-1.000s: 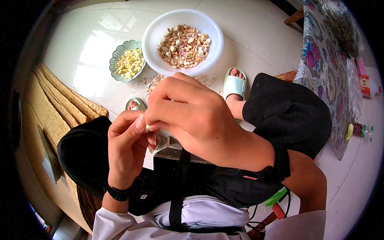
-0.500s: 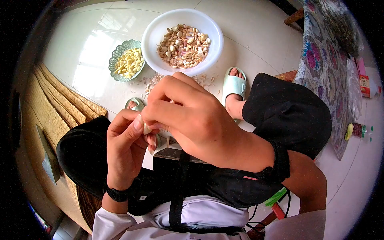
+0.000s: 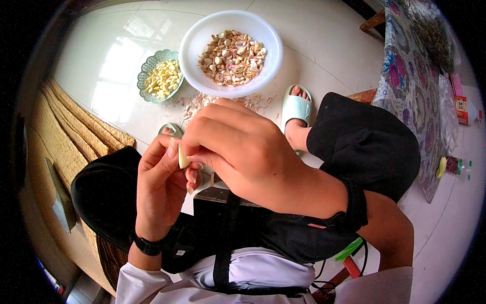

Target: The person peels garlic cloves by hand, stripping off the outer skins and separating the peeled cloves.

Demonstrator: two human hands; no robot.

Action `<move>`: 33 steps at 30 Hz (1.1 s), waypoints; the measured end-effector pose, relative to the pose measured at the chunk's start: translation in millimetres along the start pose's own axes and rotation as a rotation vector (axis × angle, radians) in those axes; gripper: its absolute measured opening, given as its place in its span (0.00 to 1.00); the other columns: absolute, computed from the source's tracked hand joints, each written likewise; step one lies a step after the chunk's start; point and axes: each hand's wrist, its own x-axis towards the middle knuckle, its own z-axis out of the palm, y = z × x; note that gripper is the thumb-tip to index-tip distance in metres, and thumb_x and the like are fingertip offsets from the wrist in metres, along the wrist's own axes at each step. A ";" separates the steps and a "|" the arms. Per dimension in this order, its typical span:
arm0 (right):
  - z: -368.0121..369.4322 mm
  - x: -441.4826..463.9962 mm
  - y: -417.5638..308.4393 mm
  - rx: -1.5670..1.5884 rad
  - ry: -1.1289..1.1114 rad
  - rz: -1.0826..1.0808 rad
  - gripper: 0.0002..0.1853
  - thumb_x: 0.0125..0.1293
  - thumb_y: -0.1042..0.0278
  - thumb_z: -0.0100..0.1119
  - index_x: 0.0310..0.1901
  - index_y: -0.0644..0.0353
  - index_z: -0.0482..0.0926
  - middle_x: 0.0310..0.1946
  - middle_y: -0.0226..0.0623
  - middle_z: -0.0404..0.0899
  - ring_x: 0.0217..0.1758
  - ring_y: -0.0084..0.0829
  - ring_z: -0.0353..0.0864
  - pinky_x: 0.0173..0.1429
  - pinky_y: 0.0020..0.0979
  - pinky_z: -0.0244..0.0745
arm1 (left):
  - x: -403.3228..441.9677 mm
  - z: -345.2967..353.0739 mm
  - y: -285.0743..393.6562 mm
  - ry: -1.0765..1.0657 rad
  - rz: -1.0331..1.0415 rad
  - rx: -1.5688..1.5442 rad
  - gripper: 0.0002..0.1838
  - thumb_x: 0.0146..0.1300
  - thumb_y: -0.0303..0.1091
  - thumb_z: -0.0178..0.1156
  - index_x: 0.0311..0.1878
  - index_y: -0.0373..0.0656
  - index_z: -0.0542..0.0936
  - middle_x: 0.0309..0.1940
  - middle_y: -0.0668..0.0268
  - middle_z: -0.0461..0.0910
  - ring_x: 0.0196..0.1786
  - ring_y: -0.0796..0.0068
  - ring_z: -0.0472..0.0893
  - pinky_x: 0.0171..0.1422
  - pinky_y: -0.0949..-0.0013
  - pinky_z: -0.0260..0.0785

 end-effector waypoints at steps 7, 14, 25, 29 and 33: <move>4.7 -5.0 1.3 0.080 -0.132 0.179 0.06 0.51 0.80 0.54 0.31 0.63 0.70 0.26 0.39 0.70 0.30 0.40 0.74 0.34 0.33 0.68 | 7.0 -4.9 -1.5 0.133 0.016 0.033 0.08 0.64 0.31 0.50 0.39 0.35 0.70 0.31 0.61 0.75 0.31 0.76 0.76 0.34 0.75 0.69; 7.8 -27.7 15.3 -0.143 -0.579 0.218 0.07 0.49 0.80 0.50 0.33 0.65 0.71 0.30 0.42 0.72 0.35 0.41 0.75 0.41 0.35 0.70 | 38.2 -35.6 -17.8 0.270 0.104 -0.014 0.12 0.63 0.29 0.50 0.47 0.32 0.68 0.34 0.62 0.74 0.35 0.74 0.75 0.42 0.74 0.70; 19.5 -10.4 14.6 -0.367 -0.702 0.070 0.06 0.49 0.73 0.51 0.31 0.60 0.70 0.28 0.36 0.69 0.39 0.33 0.72 0.40 0.31 0.70 | 92.5 -154.6 -24.9 0.508 0.070 0.014 0.12 0.61 0.36 0.54 0.44 0.40 0.72 0.34 0.64 0.75 0.27 0.79 0.71 0.31 0.79 0.67; 30.1 0.1 14.4 -0.389 -0.688 0.029 0.06 0.50 0.72 0.51 0.32 0.59 0.71 0.27 0.34 0.70 0.38 0.33 0.72 0.40 0.32 0.69 | 115.0 -163.6 0.8 0.509 0.236 -0.001 0.15 0.62 0.41 0.53 0.47 0.43 0.70 0.41 0.63 0.74 0.34 0.77 0.73 0.39 0.78 0.69; 34.7 10.3 21.8 -0.387 -0.732 0.085 0.06 0.50 0.71 0.52 0.31 0.60 0.72 0.28 0.35 0.70 0.38 0.33 0.72 0.41 0.32 0.68 | 121.3 -140.0 10.9 0.512 0.312 0.014 0.33 0.62 0.46 0.53 0.65 0.47 0.51 0.56 0.56 0.63 0.51 0.62 0.73 0.52 0.68 0.68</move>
